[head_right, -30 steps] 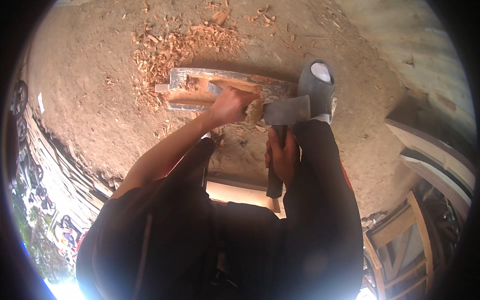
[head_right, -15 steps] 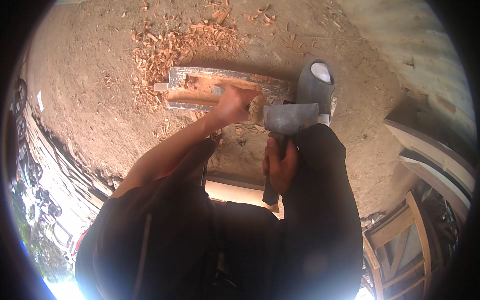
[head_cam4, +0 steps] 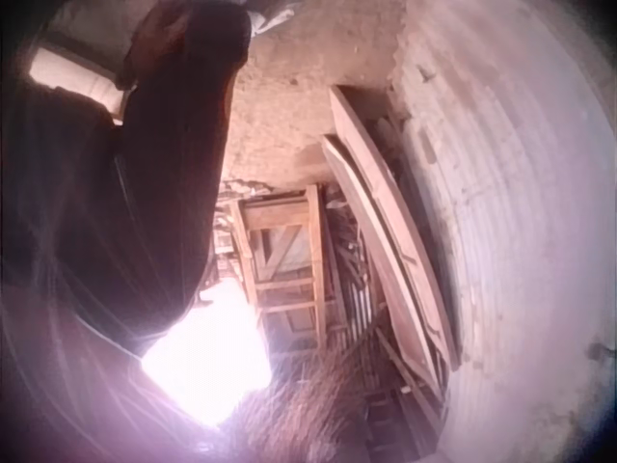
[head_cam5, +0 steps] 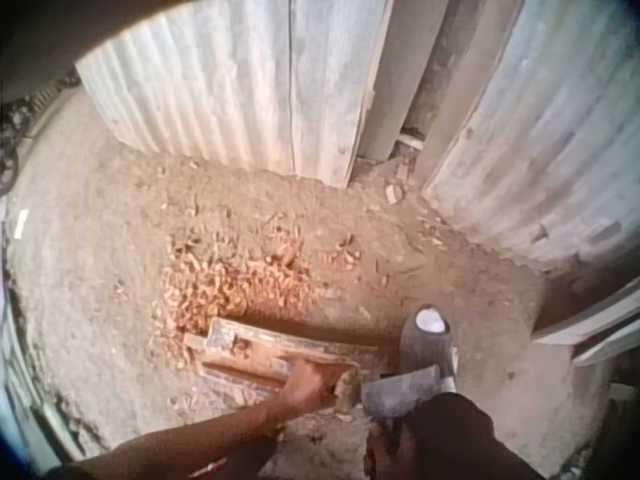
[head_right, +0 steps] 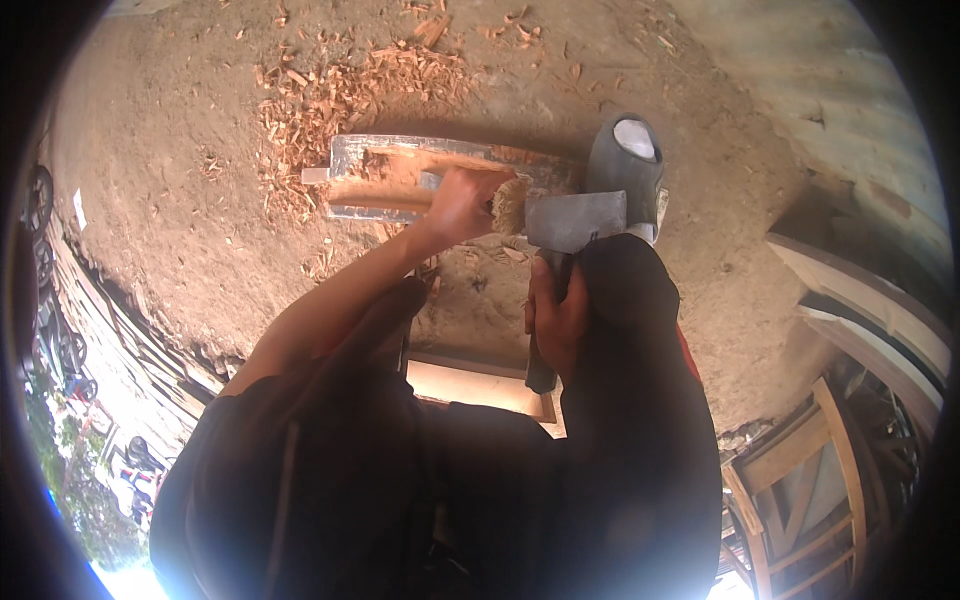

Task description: The person uses a small axe to repeatedly strike and carve a rectangular wooden block placed on the ground. Wood shavings accumulate around the block as the person continues to shape the wood by hand.

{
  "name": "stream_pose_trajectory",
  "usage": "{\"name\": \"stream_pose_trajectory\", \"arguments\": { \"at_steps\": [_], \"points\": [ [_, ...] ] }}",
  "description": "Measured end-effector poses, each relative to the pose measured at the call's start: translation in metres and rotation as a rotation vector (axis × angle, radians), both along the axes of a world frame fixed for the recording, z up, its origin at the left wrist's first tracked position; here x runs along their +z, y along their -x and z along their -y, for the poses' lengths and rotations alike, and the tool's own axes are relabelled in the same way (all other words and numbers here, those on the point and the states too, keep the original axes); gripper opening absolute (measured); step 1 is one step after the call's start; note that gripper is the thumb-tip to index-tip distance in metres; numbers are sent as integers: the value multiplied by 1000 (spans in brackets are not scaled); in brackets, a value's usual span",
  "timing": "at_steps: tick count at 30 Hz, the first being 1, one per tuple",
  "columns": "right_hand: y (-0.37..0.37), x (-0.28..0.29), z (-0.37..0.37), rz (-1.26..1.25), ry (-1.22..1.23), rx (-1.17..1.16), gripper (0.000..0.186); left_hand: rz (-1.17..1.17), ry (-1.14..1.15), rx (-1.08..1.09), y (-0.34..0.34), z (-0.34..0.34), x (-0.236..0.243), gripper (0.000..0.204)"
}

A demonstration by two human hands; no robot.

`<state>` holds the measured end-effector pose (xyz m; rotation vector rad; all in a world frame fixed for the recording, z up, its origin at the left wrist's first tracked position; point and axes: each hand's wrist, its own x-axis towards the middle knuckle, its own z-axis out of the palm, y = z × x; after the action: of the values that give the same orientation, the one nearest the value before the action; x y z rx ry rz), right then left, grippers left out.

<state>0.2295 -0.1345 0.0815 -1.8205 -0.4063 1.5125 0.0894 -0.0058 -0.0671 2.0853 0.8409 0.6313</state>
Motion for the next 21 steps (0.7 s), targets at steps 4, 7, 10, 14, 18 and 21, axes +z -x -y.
{"name": "stream_pose_trajectory", "arguments": {
  "at_steps": [4, 7, 10, 14, 18, 21],
  "points": [
    [4, 11, -9, -2, 8, 6, 20, -18, 1, -7, 0, 6, 10, 53],
    [3, 7, -3, -21, 40, 35, 19, 8, -17, -15, 4, 11, 2, 52],
    [7, 4, 2, -15, 50, 21, 19, 40, 13, 3, 2, 11, 2, 45],
    [5, -1, 3, -27, 44, -23, 19, 51, -24, 18, 3, 6, 2, 36],
    [19, 3, -4, 59, -103, -145, 20, 54, 6, 37, 1, 8, 3, 27],
    [10, -6, -8, 206, 16, 223, 22, -34, -9, 17, 4, 7, 2, 22]
  ]
}}
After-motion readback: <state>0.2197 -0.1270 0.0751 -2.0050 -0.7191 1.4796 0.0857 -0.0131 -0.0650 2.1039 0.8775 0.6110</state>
